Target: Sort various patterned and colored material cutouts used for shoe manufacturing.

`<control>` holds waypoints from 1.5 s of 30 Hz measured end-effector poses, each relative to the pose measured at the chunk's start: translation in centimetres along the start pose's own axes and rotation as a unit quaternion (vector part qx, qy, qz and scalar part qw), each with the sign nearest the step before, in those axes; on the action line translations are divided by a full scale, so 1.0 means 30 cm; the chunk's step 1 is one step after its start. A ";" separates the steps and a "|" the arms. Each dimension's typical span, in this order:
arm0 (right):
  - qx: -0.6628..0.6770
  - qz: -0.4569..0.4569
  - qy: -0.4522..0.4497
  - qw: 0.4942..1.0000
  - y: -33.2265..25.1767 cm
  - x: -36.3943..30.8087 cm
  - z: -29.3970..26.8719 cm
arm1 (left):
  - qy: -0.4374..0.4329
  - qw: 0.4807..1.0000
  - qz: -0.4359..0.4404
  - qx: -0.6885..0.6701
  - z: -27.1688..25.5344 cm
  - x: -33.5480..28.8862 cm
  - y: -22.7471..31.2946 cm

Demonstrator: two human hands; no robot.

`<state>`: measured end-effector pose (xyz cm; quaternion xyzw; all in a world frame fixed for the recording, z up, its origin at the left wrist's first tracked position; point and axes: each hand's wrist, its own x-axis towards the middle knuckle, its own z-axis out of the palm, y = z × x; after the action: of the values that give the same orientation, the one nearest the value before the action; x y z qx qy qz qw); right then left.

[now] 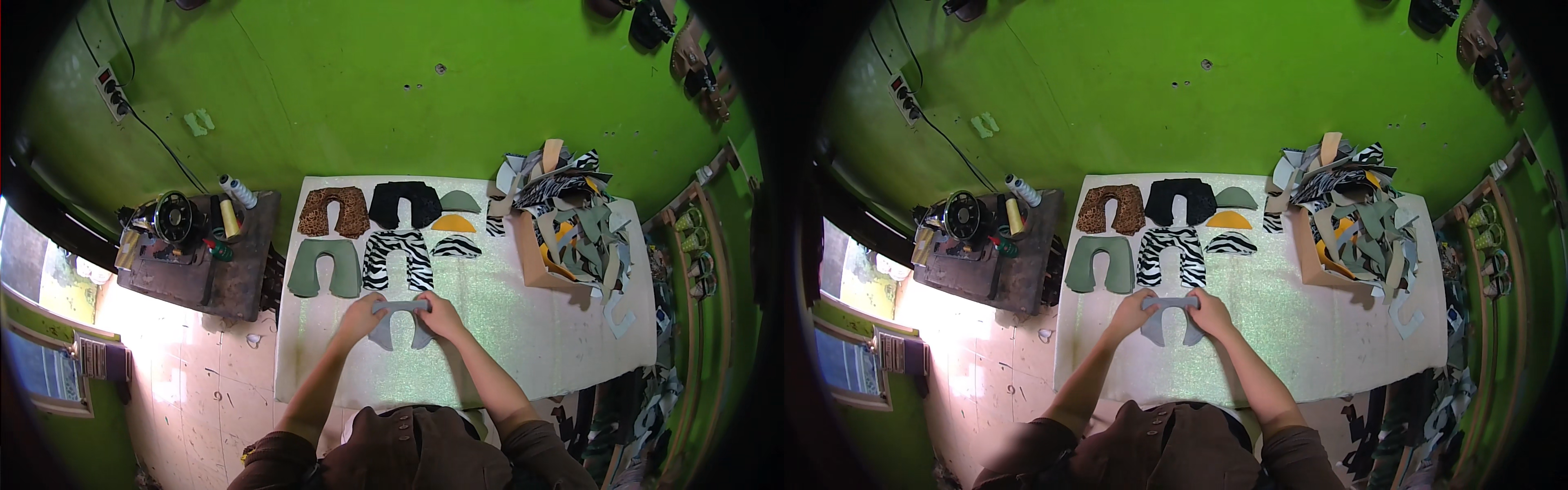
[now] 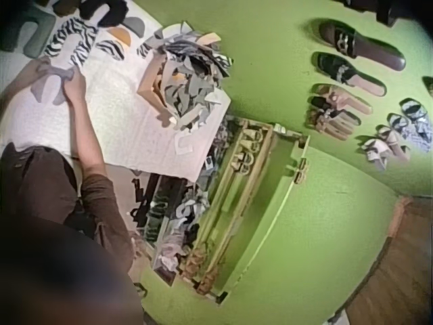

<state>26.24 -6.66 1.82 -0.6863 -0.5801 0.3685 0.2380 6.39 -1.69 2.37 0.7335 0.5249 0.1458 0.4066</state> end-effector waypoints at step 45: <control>-0.128 -0.260 0.318 0.903 0.298 -0.260 -0.688 | 0.137 0.937 0.280 0.155 0.522 0.107 0.749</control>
<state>47.49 -14.07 9.55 -0.6160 -0.6736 -0.0218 0.4079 32.36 -8.46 8.70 0.8775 0.3650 0.2697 0.1548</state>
